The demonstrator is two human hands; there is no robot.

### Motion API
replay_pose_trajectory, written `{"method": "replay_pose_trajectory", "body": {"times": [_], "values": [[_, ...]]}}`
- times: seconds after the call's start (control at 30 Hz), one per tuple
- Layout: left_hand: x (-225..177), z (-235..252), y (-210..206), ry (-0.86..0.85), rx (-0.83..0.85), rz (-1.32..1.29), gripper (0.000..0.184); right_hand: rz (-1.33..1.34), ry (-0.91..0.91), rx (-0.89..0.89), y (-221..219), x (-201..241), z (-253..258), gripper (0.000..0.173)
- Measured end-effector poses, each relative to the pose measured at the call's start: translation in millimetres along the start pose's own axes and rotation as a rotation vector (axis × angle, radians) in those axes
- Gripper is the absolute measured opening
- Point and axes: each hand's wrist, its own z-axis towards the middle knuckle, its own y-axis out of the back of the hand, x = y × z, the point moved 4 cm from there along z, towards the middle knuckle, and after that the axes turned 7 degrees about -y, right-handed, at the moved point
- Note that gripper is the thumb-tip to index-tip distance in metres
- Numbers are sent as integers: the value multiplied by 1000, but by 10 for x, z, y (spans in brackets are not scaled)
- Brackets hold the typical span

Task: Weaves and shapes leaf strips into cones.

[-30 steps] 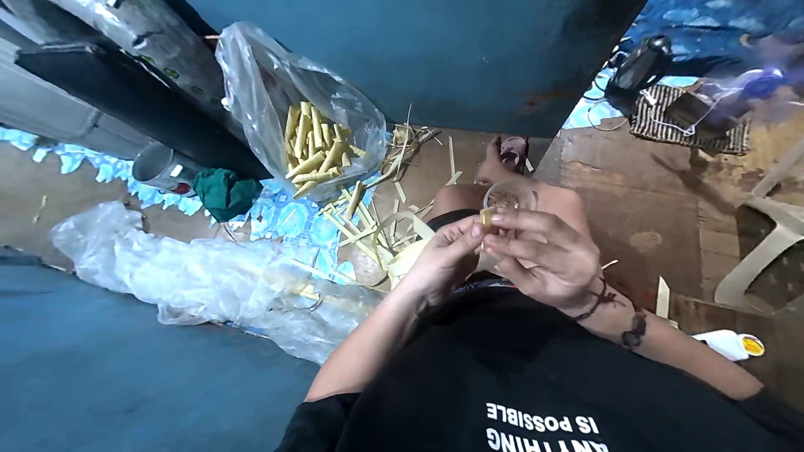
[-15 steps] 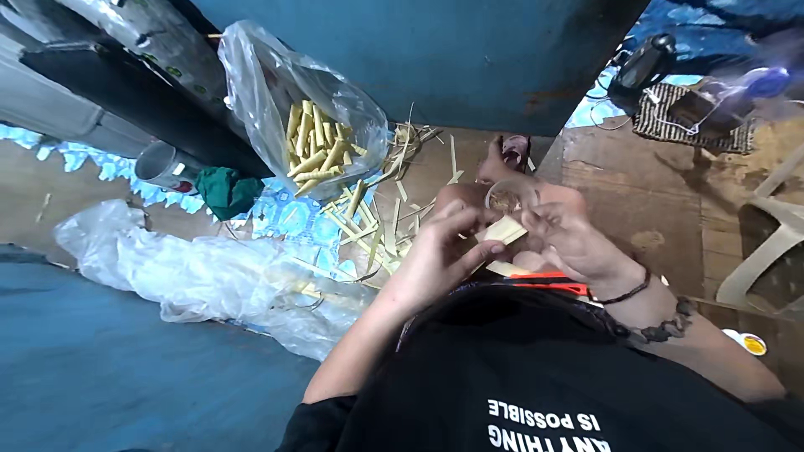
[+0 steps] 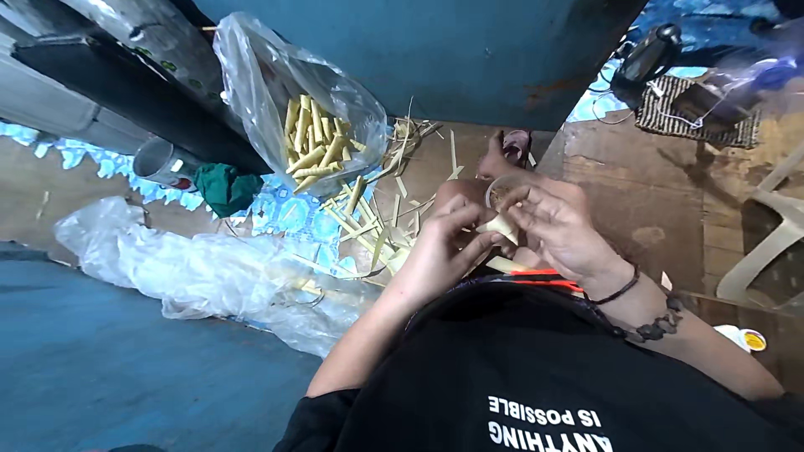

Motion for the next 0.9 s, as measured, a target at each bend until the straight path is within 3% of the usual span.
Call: {"method": "replay_pose_trajectory", "body": {"times": [0.1,0.23,0.3,0.4,0.53,0.67,0.77,0.83,0.9], "values": [[-8,4,21,7,20,40,20,-134,37,119,-23,-28,-32,24],[2,-13,30,-25,22,47,17,-10,27,-28,-2,33,-42,21],[2,-13,8,-30,-6,38,14,-50,30,14,-45,8,-48,15],[-1,-2,18,-18,-8,58,20,-213,122,90,-74,0,-77,23],[-13,6,25,-58,-20,50,14,38,-15,-2,-58,3,-59,25],[4,10,39,-65,-65,88,16,-287,143,26,-116,-24,-109,27],[-3,6,65,-92,-85,34,14,-23,6,17,-84,-29,-94,33],[8,-1,56,-63,-52,-11,12,-223,124,-54,-87,35,-122,26],[21,-7,43,-9,-28,-36,12,-692,454,-192,-123,104,-187,37]]}}
